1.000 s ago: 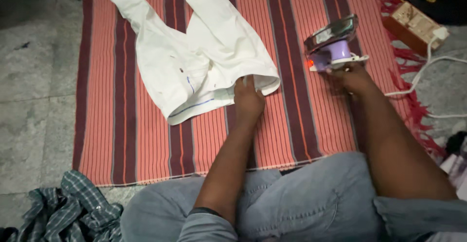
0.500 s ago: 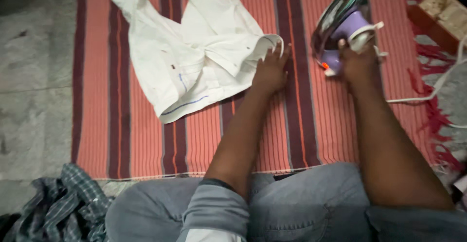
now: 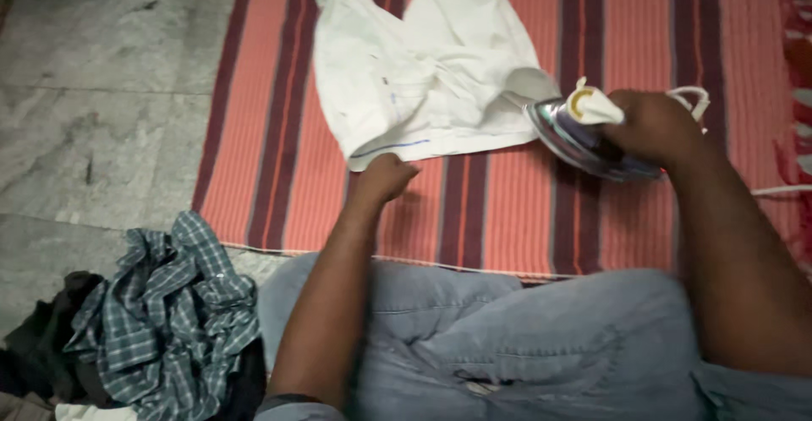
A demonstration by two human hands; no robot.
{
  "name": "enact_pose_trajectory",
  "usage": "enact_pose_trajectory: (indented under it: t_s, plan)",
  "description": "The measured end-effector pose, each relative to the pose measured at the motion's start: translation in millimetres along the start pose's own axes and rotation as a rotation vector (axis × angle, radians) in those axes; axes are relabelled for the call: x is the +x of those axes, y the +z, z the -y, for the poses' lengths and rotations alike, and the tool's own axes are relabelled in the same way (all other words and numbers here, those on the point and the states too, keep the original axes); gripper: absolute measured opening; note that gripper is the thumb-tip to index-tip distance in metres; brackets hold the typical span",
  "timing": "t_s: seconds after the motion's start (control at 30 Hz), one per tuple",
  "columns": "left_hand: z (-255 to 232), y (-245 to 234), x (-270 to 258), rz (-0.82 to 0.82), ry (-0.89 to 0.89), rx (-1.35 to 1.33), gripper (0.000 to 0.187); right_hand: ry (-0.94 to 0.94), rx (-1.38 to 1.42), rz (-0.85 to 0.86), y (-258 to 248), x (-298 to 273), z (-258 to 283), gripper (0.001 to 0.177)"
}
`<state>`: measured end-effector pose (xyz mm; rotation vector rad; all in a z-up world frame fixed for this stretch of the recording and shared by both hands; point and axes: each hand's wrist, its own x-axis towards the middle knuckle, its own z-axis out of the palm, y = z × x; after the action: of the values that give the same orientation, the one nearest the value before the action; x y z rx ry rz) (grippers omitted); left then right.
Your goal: The person irons a floral-patterned cloth and a white shirt on a striped mat on the floor. They use a purple electric iron to smooth the fabric, adjusting the items and the iron's position as needed.
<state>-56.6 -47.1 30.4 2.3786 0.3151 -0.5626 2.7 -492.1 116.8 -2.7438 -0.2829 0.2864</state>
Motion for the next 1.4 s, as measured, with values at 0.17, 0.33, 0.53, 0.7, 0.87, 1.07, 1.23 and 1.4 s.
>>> enact_pose_trajectory:
  t_s: [0.17, 0.33, 0.53, 0.7, 0.87, 1.07, 1.23, 1.4]
  plan:
    - [49, -39, -17, -0.312, -0.154, 0.016, 0.061, -0.073, -0.061, 0.114, 33, 13, 75, 0.045]
    - [50, -36, 0, -0.352, -0.409, -0.161, 0.086, -0.003, -0.012, 0.159, 92, 38, 144, 0.046]
    - [72, -16, 41, -0.365, -0.406, -0.130, 0.034, 0.031, -0.160, 0.266, 119, 48, 172, 0.041]
    - [49, -38, 22, -0.471, -0.386, -0.273, 0.033, -0.063, -0.201, 0.325, 118, 60, 201, 0.041]
    - [41, -46, 10, -0.550, -0.358, -0.380, 0.038, -0.134, -0.188, 0.313, 129, 73, 229, 0.038]
    - [47, -43, 11, -0.581, -0.297, -0.445, 0.040, -0.188, -0.160, 0.263, 143, 75, 236, 0.041]
    - [66, -31, 21, -0.591, -0.272, -0.424, 0.032, -0.047, -0.116, 0.225, 135, 55, 224, 0.039]
    - [81, -20, 38, -0.583, -0.301, -0.396, 0.028, 0.194, -0.036, 0.140, 136, 41, 216, 0.044]
